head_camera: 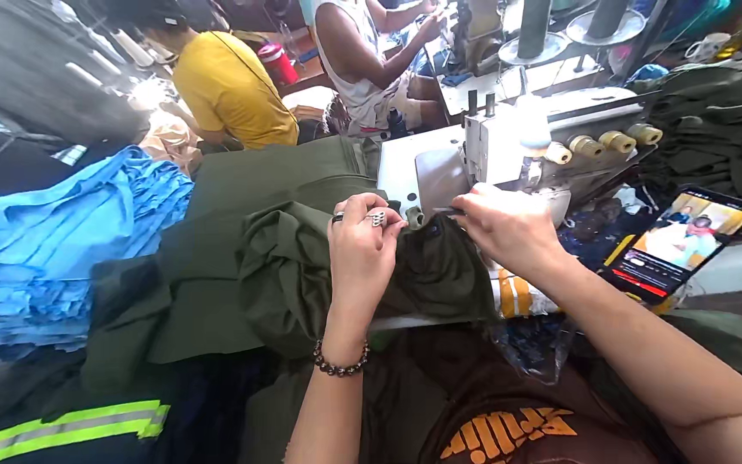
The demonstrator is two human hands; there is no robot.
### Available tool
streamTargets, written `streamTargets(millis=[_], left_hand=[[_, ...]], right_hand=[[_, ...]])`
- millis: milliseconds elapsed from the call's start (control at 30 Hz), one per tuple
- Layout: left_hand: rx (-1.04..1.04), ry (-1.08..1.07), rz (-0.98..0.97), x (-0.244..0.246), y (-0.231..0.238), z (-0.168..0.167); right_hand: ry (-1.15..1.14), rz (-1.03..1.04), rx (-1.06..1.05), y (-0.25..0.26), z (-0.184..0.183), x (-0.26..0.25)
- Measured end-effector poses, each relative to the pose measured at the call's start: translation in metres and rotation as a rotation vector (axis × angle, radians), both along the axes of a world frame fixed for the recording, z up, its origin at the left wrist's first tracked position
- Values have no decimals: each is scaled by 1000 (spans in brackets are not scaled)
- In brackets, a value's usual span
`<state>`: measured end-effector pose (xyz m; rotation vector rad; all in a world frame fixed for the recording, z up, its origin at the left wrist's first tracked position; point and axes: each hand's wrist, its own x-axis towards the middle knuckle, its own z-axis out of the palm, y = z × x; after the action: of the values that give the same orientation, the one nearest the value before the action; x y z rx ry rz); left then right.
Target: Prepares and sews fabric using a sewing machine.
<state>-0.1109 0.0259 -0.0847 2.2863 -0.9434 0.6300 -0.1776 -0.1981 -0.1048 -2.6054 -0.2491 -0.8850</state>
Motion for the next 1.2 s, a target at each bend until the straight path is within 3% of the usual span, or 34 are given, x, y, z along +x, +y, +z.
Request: streamTargets(millis=[467,633,800,900,1000,1100,1200], left_hand=[[-111,76,22,-12,0,6],[-114,78,31,-14,-3,7],[-202,101,-137,-24,-12,5],[-369,261,-297,-30,-19,-4],[-165,292,-206,-16,-32,-44],[-17,308,-103,-13,-42,-78],[-180,222,-62,-48,-66,-47]], right_hand=[[-74,37,140,13,13,-7],[133,51,84,23,23,-14],[138,99,77,27,11,4],[3,60,273,15,26,-10],[-35,11,530,-5,24,-32],[57,57,839,-20,-25,-63],[330,101,1139,-4,-82,-95]])
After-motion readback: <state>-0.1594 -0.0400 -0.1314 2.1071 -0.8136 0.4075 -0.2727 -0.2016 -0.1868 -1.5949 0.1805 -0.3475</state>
